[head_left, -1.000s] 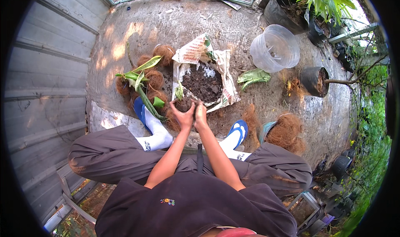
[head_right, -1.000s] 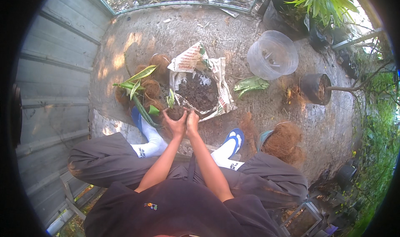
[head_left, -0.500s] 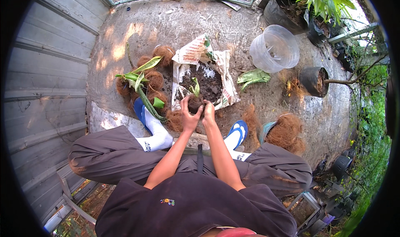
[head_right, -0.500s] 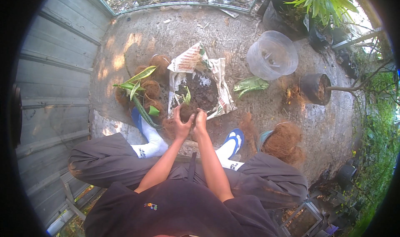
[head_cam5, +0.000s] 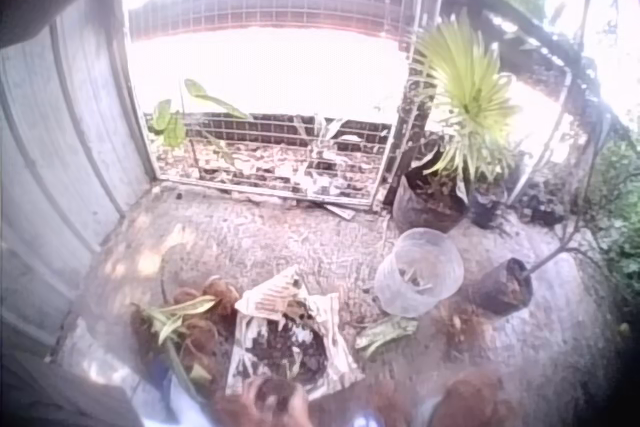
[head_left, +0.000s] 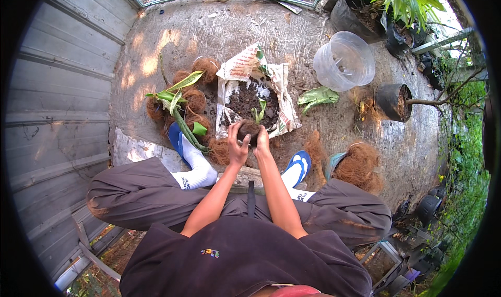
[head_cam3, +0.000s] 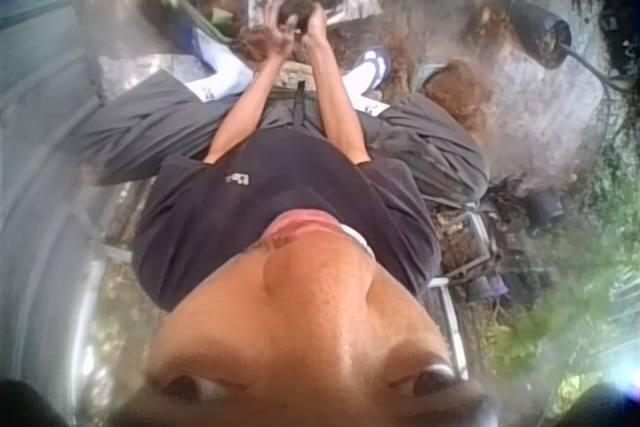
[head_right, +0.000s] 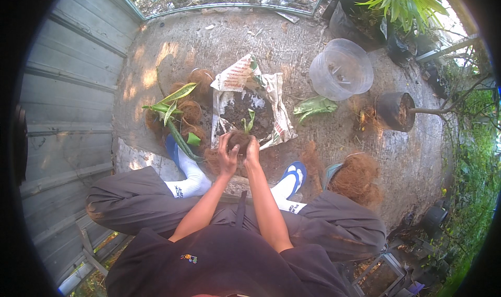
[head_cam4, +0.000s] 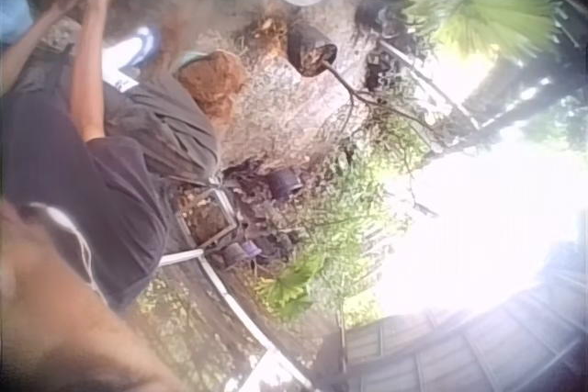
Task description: The person sits on the ground and packs soil around small plant seedlings by hand. They then wrap the soil ball with coconut coir to form a compact planting unit.
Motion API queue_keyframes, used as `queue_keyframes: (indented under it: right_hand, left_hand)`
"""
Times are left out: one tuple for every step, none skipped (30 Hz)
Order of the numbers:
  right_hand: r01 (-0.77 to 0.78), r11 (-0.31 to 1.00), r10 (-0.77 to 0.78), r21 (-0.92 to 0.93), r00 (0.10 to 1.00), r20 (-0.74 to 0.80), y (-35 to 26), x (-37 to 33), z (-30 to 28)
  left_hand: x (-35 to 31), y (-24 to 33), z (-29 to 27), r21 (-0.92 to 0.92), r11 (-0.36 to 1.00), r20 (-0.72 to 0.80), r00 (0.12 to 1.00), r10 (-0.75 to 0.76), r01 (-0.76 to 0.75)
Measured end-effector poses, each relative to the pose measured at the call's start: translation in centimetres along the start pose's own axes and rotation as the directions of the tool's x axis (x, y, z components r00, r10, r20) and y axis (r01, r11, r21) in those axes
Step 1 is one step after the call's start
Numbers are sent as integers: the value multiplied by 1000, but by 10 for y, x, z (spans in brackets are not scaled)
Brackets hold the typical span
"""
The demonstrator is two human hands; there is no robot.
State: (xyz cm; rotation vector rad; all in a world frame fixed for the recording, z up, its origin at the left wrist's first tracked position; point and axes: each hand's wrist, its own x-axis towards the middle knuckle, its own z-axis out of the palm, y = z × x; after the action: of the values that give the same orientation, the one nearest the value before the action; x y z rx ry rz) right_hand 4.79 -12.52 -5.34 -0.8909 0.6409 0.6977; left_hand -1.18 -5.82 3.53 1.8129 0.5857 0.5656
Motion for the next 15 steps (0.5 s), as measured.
queue_keyframes:
  right_hand:
    - [-30, 999, 30, 39, 999, -20, -3, -1, -1]
    - [-59, 995, 62, 78, 997, -39, -6, -1, -3]
    - [-75, 997, 77, 36, 996, -51, -11, -2, -8]
    - [-109, 992, 110, 70, 994, -17, -15, -3, -13]
    - [-133, 990, 133, 55, 991, 3, -16, -3, -13]
    - [-156, 987, 155, 36, 988, 22, -19, -5, -12]
    - [-176, 984, 174, 24, 983, 53, -20, -7, -9]
    - [-195, 981, 194, 11, 978, 83, -18, -10, -5]
    - [-214, 977, 213, -1, 971, 112, -16, -13, -1]
    - [-204, 979, 206, -29, 971, 121, -14, -16, 2]
    - [-194, 979, 199, -56, 971, 130, -12, -19, 5]
    - [-185, 979, 195, -84, 971, 141, -9, -21, 8]
    - [-184, 981, 190, -59, 972, 135, -6, -23, 10]
    - [-193, 980, 199, -53, 972, 123, -7, -25, 10]
    - [-205, 978, 209, -48, 971, 113, -8, -28, 12]
  left_hand:
    - [0, -3, -2, -57, 998, 27, 999, -19, 21]
    - [1, -5, -4, -47, 997, 41, 997, -59, 61]
    - [5, -1, -5, -36, 994, 57, 993, -100, 102]
    - [8, 3, -6, -25, 989, 73, 987, -141, 143]
    - [7, 9, -4, 4, 987, -1, 987, -158, 158]
    - [6, 6, -4, 75, 990, -50, 992, -113, 117]
    - [5, 2, -3, 147, 986, -96, 993, -65, 79]
    - [5, -1, -2, 221, 974, -138, 990, -14, 44]
    - [6, -1, -2, 235, 972, -147, 989, 23, 13]
    - [5, 1, -1, 247, 969, -158, 986, 52, -11]
    - [3, 3, 1, 260, 965, -170, 982, 81, -35]
    - [1, 4, 2, 275, 960, -182, 977, 111, -58]
    - [-1, 2, 3, 236, 971, -191, 978, 78, -31]
    - [-3, -1, 4, 197, 980, -198, 979, 44, -4]
    - [-4, -5, 4, 159, 987, -207, 978, 11, 22]
